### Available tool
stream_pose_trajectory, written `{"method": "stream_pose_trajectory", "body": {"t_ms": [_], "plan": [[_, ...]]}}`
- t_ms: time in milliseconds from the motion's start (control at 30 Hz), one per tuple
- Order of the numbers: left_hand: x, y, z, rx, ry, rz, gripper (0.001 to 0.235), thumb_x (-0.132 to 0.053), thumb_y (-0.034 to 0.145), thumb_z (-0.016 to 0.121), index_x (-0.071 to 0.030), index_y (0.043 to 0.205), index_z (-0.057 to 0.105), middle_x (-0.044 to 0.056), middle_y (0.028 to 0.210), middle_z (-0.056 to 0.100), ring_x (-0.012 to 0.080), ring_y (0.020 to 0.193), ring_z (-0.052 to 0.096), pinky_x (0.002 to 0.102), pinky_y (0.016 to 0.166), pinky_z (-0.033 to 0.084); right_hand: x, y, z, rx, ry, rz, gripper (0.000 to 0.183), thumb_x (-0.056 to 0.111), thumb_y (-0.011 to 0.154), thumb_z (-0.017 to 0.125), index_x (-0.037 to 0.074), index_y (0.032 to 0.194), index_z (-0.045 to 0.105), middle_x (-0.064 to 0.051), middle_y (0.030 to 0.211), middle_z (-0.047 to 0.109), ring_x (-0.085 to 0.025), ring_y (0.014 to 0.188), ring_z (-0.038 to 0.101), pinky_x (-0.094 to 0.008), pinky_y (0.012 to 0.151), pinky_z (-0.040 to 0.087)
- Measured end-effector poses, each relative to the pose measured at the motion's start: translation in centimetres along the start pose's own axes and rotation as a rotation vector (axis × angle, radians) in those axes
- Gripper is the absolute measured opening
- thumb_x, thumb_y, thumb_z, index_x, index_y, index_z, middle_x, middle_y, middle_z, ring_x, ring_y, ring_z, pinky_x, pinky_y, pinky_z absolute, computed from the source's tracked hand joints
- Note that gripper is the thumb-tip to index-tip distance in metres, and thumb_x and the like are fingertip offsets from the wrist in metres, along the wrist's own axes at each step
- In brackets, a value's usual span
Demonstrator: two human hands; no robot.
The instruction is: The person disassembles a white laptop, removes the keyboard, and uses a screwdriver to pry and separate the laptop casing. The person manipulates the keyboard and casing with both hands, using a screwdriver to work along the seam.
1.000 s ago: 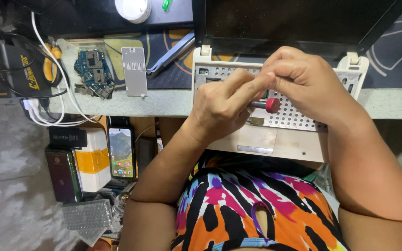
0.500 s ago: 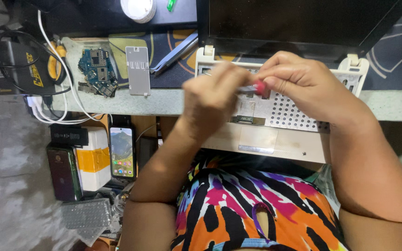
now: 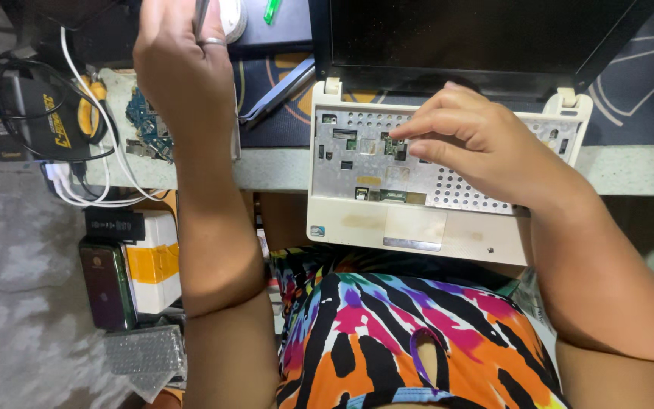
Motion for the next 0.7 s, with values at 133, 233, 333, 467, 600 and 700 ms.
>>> {"method": "stream_pose_trajectory", "body": {"t_ms": [133, 233, 333, 467, 600, 700], "plan": [[0.2, 0.8, -1.6, -0.032, -0.200, -0.061, 0.010, -0.010, 0.116, 0.070, -0.003, 0.116, 0.063, 0.009, 0.098, 0.064, 0.0182, 0.075, 0.063, 0.032, 0.066, 0.046, 0.8, -1.3, -0.7, -0.005, -0.058, -0.088, 0.025, 0.013, 0.094, 0.069, 0.010, 0.119, 0.074, -0.004, 0.104, 0.073, -0.019, 0.099, 0.070, -0.059, 0.125, 0.022], [0.8, 0.0, -3.1, -0.009, -0.357, -0.303, 0.008, -0.004, 0.107, 0.066, 0.001, 0.102, 0.062, 0.008, 0.075, 0.057, 0.0135, 0.062, 0.047, 0.030, 0.057, 0.034, 1.4, -4.0, -2.2, -0.109, -0.061, -0.120, 0.025, 0.008, 0.090, 0.071, 0.011, 0.115, 0.073, -0.005, 0.106, 0.073, -0.020, 0.100, 0.070, -0.055, 0.123, 0.034], [-1.7, -0.5, -3.7, 0.023, -0.718, -0.367, 0.009, -0.007, 0.116, 0.054, -0.001, 0.110, 0.057, 0.004, 0.092, 0.061, 0.0063, 0.070, 0.052, 0.024, 0.063, 0.041, 0.7, -8.1, -5.0, -0.400, -0.210, -0.083, 0.022, 0.003, 0.090, 0.081, 0.008, 0.110, 0.072, -0.010, 0.112, 0.071, -0.024, 0.101, 0.065, -0.041, 0.104, 0.044], [-6.8, -0.7, -3.5, 0.158, -0.846, -0.447, 0.002, -0.004, 0.103, 0.056, -0.003, 0.103, 0.054, 0.002, 0.097, 0.065, 0.0056, 0.063, 0.050, 0.020, 0.058, 0.043, -3.0, -13.3, -7.2, -0.798, -0.185, 0.013, 0.024, 0.001, 0.101, 0.086, 0.004, 0.109, 0.064, -0.010, 0.119, 0.061, -0.021, 0.108, 0.058, -0.028, 0.095, 0.047], [-14.9, 0.9, -3.8, 0.247, -0.845, -0.075, 0.023, 0.001, 0.097, 0.078, 0.000, 0.110, 0.059, 0.007, 0.105, 0.065, 0.0162, 0.083, 0.063, 0.025, 0.073, 0.052, -6.9, -15.3, -7.2, -0.898, 0.005, 0.102, 0.034, 0.000, 0.090, 0.086, 0.002, 0.113, 0.062, -0.007, 0.119, 0.056, -0.016, 0.107, 0.056, -0.027, 0.094, 0.049], [-19.5, 0.8, -2.3, 0.351, -1.027, 0.004, 0.031, 0.006, 0.096, 0.081, 0.002, 0.117, 0.059, 0.009, 0.112, 0.066, 0.0195, 0.092, 0.070, 0.028, 0.080, 0.060, -6.1, -15.1, -6.9, -0.811, -0.189, 0.050, 0.036, -0.008, 0.095, 0.088, -0.003, 0.119, 0.062, -0.011, 0.120, 0.056, -0.017, 0.107, 0.056, -0.028, 0.096, 0.049]]}}
Point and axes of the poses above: each hand's wrist, its own y-axis towards the middle knuckle, its own z-axis out of the palm, x = y × z, the point moved 10 cm from there along y, towards the middle knuckle
